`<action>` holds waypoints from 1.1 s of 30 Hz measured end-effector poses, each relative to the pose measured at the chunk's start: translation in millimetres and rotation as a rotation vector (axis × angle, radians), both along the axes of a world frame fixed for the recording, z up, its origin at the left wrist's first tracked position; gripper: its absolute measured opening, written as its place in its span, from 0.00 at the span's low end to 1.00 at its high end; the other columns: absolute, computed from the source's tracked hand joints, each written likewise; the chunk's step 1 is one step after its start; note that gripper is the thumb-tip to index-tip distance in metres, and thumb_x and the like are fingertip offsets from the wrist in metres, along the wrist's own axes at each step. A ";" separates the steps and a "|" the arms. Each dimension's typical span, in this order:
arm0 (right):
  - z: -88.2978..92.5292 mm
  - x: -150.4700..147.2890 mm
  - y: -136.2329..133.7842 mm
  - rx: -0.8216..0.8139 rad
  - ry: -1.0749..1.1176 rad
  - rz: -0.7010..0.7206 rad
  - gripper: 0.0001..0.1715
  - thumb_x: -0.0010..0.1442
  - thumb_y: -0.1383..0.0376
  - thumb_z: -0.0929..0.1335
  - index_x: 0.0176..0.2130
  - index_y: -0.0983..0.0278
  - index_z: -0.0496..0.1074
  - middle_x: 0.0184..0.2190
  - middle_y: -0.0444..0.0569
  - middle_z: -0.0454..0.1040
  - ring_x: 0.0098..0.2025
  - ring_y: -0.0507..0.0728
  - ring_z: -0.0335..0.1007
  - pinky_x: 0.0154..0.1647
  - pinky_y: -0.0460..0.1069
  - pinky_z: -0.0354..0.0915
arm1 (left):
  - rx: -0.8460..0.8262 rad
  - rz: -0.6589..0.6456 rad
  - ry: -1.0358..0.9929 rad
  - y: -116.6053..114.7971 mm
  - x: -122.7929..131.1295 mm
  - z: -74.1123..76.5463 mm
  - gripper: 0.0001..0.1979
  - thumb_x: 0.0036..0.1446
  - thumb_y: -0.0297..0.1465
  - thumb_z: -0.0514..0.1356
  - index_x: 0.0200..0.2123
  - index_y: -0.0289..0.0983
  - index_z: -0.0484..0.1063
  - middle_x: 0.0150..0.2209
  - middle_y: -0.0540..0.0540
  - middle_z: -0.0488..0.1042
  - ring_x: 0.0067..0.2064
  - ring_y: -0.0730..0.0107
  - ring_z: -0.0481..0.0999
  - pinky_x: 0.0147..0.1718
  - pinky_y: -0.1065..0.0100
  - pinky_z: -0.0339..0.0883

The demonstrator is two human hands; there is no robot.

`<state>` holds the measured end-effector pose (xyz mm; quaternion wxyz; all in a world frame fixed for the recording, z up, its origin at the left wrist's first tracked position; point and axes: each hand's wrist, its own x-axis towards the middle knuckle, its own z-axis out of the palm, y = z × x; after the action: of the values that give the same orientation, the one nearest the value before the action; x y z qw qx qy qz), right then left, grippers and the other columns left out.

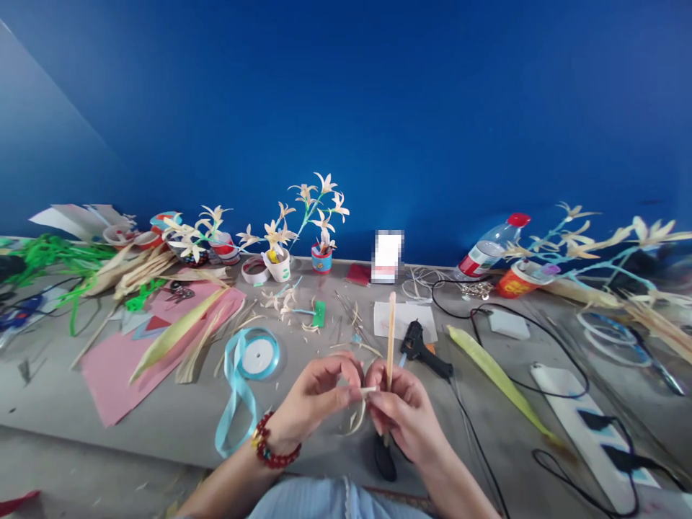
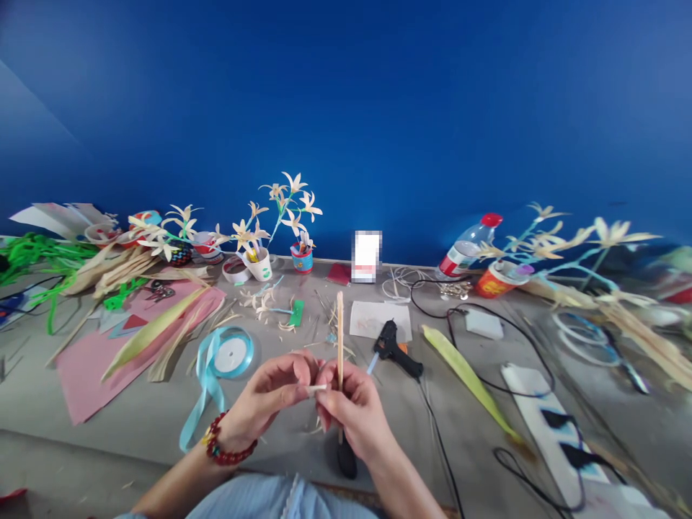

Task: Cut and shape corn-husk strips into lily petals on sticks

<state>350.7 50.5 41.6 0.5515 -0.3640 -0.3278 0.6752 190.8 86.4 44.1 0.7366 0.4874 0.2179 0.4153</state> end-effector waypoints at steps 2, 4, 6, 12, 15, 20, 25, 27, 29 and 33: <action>-0.9 1.7 1.7 -0.016 0.046 0.031 0.20 0.47 0.57 0.78 0.24 0.64 0.68 0.13 0.36 0.62 0.11 0.43 0.47 0.12 0.40 0.44 | -0.053 -0.022 -0.043 -0.3 0.2 -1.4 0.09 0.55 0.33 0.67 0.28 0.34 0.73 0.31 0.47 0.67 0.37 0.67 0.66 0.39 0.68 0.58; -2.2 4.9 4.0 -0.051 0.138 0.087 0.18 0.47 0.59 0.77 0.23 0.64 0.68 0.10 0.34 0.58 0.11 0.42 0.41 0.12 0.39 0.40 | -0.100 -0.031 -0.097 -0.5 0.7 -2.3 0.10 0.54 0.33 0.68 0.27 0.34 0.72 0.30 0.48 0.66 0.35 0.68 0.65 0.38 0.68 0.58; -3.6 8.2 6.0 -0.088 0.225 0.100 0.16 0.47 0.60 0.76 0.23 0.63 0.68 0.09 0.32 0.56 0.11 0.42 0.38 0.12 0.39 0.41 | -0.121 -0.018 -0.144 -0.3 1.1 -3.1 0.11 0.53 0.33 0.68 0.25 0.34 0.71 0.28 0.49 0.66 0.34 0.69 0.65 0.40 0.67 0.58; -2.1 6.9 3.9 -0.106 0.053 0.095 0.17 0.49 0.57 0.76 0.28 0.64 0.68 0.14 0.39 0.65 0.12 0.44 0.49 0.13 0.40 0.40 | -0.128 -0.015 -0.112 2.5 -0.1 -7.7 0.10 0.53 0.34 0.68 0.26 0.35 0.72 0.30 0.47 0.67 0.35 0.68 0.65 0.37 0.67 0.59; -1.0 2.9 2.1 -0.082 -0.027 0.091 0.19 0.49 0.56 0.76 0.27 0.64 0.67 0.12 0.37 0.64 0.12 0.44 0.49 0.14 0.40 0.40 | -0.118 -0.015 -0.097 1.8 0.9 -9.5 0.10 0.53 0.33 0.68 0.26 0.34 0.73 0.30 0.46 0.67 0.36 0.67 0.66 0.37 0.67 0.59; -6.4 8.3 2.1 -0.142 0.019 0.054 0.17 0.47 0.59 0.75 0.25 0.63 0.65 0.12 0.35 0.59 0.12 0.43 0.45 0.13 0.40 0.39 | -0.124 0.017 -0.139 -4.3 -3.2 -15.0 0.12 0.50 0.35 0.70 0.24 0.35 0.72 0.28 0.48 0.66 0.33 0.69 0.65 0.39 0.66 0.61; -12.9 27.6 -0.6 -0.200 -0.065 -0.128 0.17 0.48 0.59 0.76 0.26 0.63 0.66 0.14 0.37 0.61 0.15 0.45 0.47 0.16 0.42 0.42 | 0.085 0.218 0.207 3.0 -43.7 -20.4 0.07 0.54 0.34 0.68 0.29 0.37 0.77 0.33 0.47 0.72 0.40 0.66 0.71 0.48 0.62 0.62; -16.4 31.9 -2.3 -0.201 -0.154 -0.120 0.19 0.49 0.55 0.76 0.26 0.63 0.67 0.14 0.38 0.63 0.16 0.46 0.47 0.17 0.42 0.41 | 0.303 0.242 0.542 15.1 -64.1 -14.7 0.06 0.59 0.33 0.64 0.32 0.38 0.78 0.34 0.45 0.74 0.41 0.64 0.72 0.44 0.65 0.63; -20.3 32.1 -3.6 -0.202 -0.226 -0.097 0.21 0.50 0.52 0.76 0.27 0.63 0.68 0.14 0.39 0.64 0.16 0.46 0.49 0.18 0.42 0.41 | 0.530 0.271 0.763 32.1 -79.2 -4.7 0.06 0.61 0.33 0.62 0.34 0.38 0.78 0.34 0.45 0.76 0.38 0.65 0.73 0.41 0.66 0.64; -26.8 27.1 -5.4 -0.166 -0.320 -0.056 0.24 0.51 0.47 0.75 0.27 0.63 0.69 0.15 0.40 0.65 0.17 0.47 0.52 0.19 0.42 0.44 | 0.806 0.289 1.002 72.8 -86.5 9.1 0.07 0.63 0.31 0.59 0.35 0.39 0.77 0.38 0.45 0.78 0.42 0.63 0.75 0.46 0.64 0.64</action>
<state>377.8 45.1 14.7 0.4789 -0.5202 -0.3440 0.6178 104.3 159.1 53.2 0.2424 0.8253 0.4250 0.2819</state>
